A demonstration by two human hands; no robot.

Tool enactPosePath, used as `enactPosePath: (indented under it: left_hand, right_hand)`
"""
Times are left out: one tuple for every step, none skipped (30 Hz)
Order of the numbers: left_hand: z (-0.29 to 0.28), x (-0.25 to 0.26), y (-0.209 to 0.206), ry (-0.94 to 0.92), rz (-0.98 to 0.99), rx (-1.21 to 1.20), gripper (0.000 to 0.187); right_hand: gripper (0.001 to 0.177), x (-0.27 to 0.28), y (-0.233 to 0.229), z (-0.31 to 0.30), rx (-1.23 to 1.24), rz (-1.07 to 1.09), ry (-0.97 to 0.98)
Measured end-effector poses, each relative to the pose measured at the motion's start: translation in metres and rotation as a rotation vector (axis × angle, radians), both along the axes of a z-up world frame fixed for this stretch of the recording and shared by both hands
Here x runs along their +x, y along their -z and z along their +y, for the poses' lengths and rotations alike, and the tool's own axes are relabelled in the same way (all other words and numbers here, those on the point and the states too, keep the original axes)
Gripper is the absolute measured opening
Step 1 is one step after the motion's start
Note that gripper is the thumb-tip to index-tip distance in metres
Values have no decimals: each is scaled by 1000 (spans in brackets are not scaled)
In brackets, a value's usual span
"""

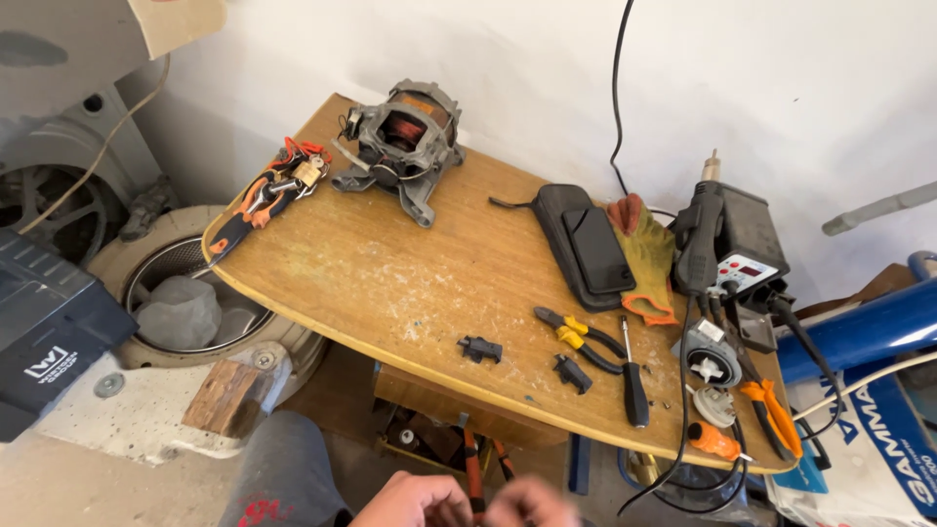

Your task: The person uses a screwdriver to remove screws from a disassembled electrical component on a workbench. They then open a drawer to retrieve a small plastic bag containing replacement parts, cut the bag open with pliers, and place the new components on the table.

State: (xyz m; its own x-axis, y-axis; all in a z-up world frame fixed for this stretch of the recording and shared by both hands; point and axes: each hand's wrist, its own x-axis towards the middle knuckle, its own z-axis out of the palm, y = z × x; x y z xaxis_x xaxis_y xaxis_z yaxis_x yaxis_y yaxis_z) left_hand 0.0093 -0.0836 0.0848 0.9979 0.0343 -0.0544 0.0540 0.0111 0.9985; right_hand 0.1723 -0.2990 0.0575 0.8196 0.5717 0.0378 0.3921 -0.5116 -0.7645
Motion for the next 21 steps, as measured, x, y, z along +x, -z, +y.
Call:
enactPosePath:
  left_hand:
    - [0,0,-6,-1,-6,1,15]
    - [1,0,-11,-6,80,-35,15]
    - [1,-2,-17,-10,168,-70,17]
    - [0,-2,-11,-9,165,-68,17]
    - [0,-1,-6,1,141,-5,15]
    - [1,-1,0,11,117,58,15]
    - [6,0,11,8,110,63,15]
    - [11,1,23,53,-61,-48,15]
    - [15,0,36,100,-229,-160,21]
    - [19,2,34,97,-233,-157,21]
    - [21,2,34,81,-221,-124,20]
    - [23,3,34,66,-208,-92,19]
    - [23,3,32,58,-211,-94,19]
    - [24,3,30,39,-198,-64,19]
    - [25,3,28,19,-184,-33,18]
    - [26,3,25,10,-185,-34,18]
    - [28,0,22,-8,-163,-2,18]
    - [29,-2,19,-25,-141,30,18]
    - [30,-5,15,-26,-135,28,18]
    - [30,-8,11,-38,-113,59,18]
    - [30,-8,7,-47,-92,89,18]
  right_hand:
    - [8,26,-58,22,1,-6,-1]
    - [12,43,-117,42,68,-279,-97]
    - [21,49,-176,59,134,-549,-191]
    - [21,76,-188,67,136,-553,-190]
    - [27,103,-202,76,-66,-708,-208]
    - [34,129,-216,84,-272,-857,-223]
    - [34,151,-213,85,-267,-865,-222]
    - [40,172,-211,86,-425,-684,-330]
    - [46,193,-208,88,-582,-493,-432]
    - [46,186,-218,93,-579,-499,-434]
    - [39,179,-226,97,-689,-441,-429]
    - [34,171,-234,100,-798,-381,-423]
    - [34,182,-223,95,-800,-386,-430]
    - [31,194,-213,90,-665,-431,-489]
    - [28,205,-201,85,-527,-471,-547]
    - [28,202,-210,80,-527,-474,-556]
    - [27,198,-216,75,-471,-461,-459]
    - [26,194,-222,69,-414,-446,-363]
    - [26,185,-214,54,-414,-440,-366]
    - [27,176,-206,38,-229,-220,-305]
    - [29,168,-199,21,-46,-2,-237]
